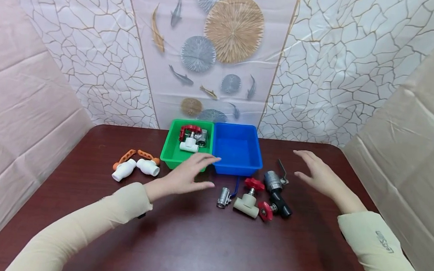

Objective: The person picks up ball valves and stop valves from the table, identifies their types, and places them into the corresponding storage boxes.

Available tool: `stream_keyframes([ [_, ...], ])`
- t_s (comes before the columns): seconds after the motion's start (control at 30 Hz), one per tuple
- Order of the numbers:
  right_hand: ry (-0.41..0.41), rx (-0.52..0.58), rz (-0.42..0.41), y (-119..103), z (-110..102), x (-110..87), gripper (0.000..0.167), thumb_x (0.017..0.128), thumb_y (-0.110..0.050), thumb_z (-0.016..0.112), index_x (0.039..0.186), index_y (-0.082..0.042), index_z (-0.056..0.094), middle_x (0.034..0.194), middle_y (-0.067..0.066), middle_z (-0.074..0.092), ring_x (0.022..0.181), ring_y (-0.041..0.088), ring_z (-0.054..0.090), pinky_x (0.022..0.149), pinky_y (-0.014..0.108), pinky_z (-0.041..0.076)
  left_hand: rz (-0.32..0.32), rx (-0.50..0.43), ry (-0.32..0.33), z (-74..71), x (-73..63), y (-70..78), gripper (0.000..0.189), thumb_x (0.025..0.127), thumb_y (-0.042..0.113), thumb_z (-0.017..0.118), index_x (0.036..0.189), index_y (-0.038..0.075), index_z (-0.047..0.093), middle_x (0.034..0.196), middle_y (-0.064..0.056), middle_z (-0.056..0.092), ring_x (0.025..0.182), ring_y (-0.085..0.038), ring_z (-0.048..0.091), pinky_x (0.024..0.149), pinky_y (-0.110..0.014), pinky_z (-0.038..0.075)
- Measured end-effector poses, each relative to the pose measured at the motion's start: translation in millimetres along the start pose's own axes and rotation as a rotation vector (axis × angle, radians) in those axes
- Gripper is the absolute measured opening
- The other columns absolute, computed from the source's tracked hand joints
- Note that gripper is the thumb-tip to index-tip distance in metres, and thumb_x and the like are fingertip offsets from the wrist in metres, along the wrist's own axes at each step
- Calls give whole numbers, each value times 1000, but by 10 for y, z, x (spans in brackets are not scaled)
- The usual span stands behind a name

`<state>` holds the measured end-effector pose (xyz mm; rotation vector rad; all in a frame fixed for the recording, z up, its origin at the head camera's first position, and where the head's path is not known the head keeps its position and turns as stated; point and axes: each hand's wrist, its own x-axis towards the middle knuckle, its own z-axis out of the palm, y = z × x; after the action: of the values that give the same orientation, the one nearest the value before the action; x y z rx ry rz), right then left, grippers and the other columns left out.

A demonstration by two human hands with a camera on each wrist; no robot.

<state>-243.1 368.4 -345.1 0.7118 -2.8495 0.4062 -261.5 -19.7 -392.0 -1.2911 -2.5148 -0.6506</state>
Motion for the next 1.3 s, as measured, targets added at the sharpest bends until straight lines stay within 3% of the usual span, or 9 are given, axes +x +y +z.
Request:
stream_keyframes([
  [0.13,9,-9,15,50,2,-31,60,82,-7,70,133,9,41,129,30,44,116,46,43,90,60,37,143,80,-92,105,113,251,79,83,51,65,146,12,35,142,-8,44,130,-21,40,109,-36,36],
  [0.37,24,-4,11,148,21,-40,60,82,-6,70,132,10,41,128,30,44,116,47,42,90,59,36,242,159,-173,361,244,590,90,81,63,59,149,13,26,149,-7,36,135,-19,34,113,-31,30],
  [0.8,13,1,42,282,65,-106,60,82,-5,70,132,11,40,127,32,43,115,48,41,89,59,36,189,239,-274,553,482,796,104,71,73,60,151,22,16,154,-1,26,143,-23,22,116,-39,24],
  [1.03,45,17,31,369,128,-125,59,81,-3,70,130,12,41,126,34,43,114,50,41,88,60,35,142,190,-381,665,622,802,115,66,71,66,152,27,3,159,-1,11,147,-25,6,116,-48,19],
  [1.3,69,15,-4,367,167,-80,59,78,0,71,128,13,42,123,34,45,112,49,43,88,59,35,121,144,-493,745,765,745,123,63,64,74,152,31,-5,160,-1,0,148,-25,-1,118,-48,14],
])
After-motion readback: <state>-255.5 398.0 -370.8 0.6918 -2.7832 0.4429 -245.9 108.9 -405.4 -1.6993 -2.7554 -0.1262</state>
